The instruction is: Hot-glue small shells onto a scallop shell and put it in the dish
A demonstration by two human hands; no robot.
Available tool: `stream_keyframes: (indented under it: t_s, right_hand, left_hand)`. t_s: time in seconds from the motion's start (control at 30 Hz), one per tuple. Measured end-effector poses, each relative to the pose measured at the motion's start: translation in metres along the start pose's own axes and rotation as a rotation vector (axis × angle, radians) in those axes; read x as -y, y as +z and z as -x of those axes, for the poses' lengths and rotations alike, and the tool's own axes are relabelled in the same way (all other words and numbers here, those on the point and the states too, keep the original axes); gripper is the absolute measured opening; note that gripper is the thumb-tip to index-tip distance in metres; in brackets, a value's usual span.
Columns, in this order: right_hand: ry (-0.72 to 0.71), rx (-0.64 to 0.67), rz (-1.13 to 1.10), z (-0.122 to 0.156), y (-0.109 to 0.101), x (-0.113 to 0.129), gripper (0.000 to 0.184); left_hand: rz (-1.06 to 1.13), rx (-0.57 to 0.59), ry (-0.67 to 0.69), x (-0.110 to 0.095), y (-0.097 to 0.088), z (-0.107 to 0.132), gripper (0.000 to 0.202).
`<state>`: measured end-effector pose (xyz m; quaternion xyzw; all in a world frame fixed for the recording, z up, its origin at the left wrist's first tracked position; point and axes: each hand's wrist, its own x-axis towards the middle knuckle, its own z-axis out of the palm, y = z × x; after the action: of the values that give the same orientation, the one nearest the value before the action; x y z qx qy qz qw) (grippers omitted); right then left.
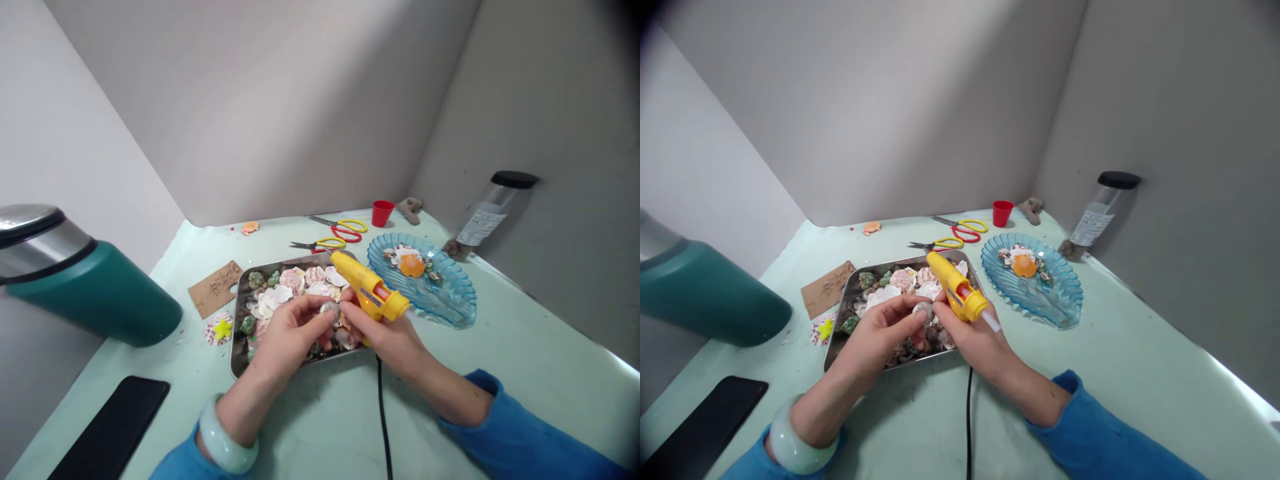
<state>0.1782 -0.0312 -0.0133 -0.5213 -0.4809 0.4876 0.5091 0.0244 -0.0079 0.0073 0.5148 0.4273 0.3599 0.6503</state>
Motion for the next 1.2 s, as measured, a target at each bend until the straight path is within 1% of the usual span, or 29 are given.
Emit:
stream_keyframes:
  t_s: [0.13,0.3,0.47,0.53,0.67,0.77,0.9,1.0,1.07,1.2]
  right_hand:
    - [0.016,0.009,-0.059,0.001,0.001,0.004,0.02]
    - [0.027,0.015,-0.083,0.0,0.002,0.006,0.023]
    - [0.038,-0.006,-0.077,0.0,0.001,0.003,0.023]
    - [0.032,-0.034,-0.057,0.0,0.001,0.002,0.022]
    - [0.018,-0.093,-0.029,0.0,0.001,0.001,0.021]
    - [0.019,-0.104,-0.03,0.0,0.002,0.001,0.022]
    - [-0.008,-0.01,-0.072,0.001,0.0,0.002,0.028]
    - [-0.018,0.067,-0.097,0.0,-0.005,0.004,0.033]
    - [-0.018,0.116,-0.114,-0.001,-0.01,0.005,0.033]
    - [-0.027,0.179,0.012,-0.005,-0.019,0.003,0.033]
  left_hand:
    - [0.09,0.013,-0.022,0.002,-0.001,-0.001,0.041]
    - [0.129,0.013,0.042,0.005,-0.002,-0.003,0.036]
    - [0.144,0.003,0.049,0.005,-0.004,-0.003,0.038]
    - [0.151,-0.033,0.057,0.004,-0.005,-0.003,0.038]
    - [0.126,-0.145,0.091,0.002,-0.009,-0.005,0.035]
    - [0.127,-0.168,0.121,0.003,-0.012,-0.007,0.035]
    - [0.164,-0.183,0.128,0.004,-0.015,-0.008,0.037]
    - [0.217,-0.211,0.145,0.002,-0.018,-0.009,0.038]
    - [0.261,-0.232,0.155,0.0,-0.02,-0.009,0.04]
    - [0.328,-0.257,0.162,-0.002,-0.024,-0.01,0.039]
